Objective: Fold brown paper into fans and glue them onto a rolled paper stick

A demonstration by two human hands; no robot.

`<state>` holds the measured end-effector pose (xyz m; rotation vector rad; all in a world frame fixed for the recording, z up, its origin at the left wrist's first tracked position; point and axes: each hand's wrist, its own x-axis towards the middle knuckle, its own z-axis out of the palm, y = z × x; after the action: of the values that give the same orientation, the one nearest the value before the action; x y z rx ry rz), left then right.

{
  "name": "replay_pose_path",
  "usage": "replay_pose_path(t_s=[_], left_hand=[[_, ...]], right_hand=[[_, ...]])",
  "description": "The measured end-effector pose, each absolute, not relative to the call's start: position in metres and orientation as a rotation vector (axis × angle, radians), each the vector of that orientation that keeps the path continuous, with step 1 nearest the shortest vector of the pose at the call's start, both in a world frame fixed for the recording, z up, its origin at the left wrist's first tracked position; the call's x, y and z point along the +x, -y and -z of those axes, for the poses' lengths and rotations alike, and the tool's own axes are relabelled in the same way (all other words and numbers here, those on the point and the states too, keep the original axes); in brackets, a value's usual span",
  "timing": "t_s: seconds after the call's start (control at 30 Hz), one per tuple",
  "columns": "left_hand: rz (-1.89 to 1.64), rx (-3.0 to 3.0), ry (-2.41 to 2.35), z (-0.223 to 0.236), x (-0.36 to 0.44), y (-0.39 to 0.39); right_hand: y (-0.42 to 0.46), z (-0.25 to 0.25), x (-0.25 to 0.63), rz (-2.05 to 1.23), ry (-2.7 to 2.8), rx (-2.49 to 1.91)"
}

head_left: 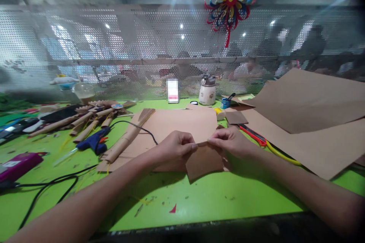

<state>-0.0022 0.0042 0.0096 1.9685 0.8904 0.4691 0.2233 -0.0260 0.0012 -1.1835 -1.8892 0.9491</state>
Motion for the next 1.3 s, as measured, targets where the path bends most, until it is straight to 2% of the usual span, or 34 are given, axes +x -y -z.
replay_pose_path(t_s=[0.27,0.37,0.53,0.67,0.83,1.07,1.3], left_hand=[[-0.64,2.318,-0.897,-0.011,-0.001,-0.005],[-0.947,2.551,-0.832,-0.014,-0.004,-0.009],[-1.389,3.067,-0.616,-0.027,-0.009,0.0],[-1.28,3.359,-0.482,-0.03,-0.011,0.007],[-0.715,3.454,-0.463,-0.003,-0.003,0.0],[-0.665,3.211,-0.669,0.018,0.001,-0.003],[-0.624,3.233,-0.641,0.012,-0.001,0.001]], right_hand=[[0.027,-0.008,0.222,-0.54,2.067,-0.926],[0.025,-0.006,0.225,-0.331,2.077,-0.851],[0.034,-0.016,0.229,0.32,2.086,-0.706],[0.039,-0.023,0.23,0.594,2.134,-0.655],[0.03,-0.001,0.224,0.484,2.405,-0.83],[0.03,0.016,0.216,0.15,2.506,-0.926],[0.031,0.017,0.218,0.253,2.601,-0.953]])
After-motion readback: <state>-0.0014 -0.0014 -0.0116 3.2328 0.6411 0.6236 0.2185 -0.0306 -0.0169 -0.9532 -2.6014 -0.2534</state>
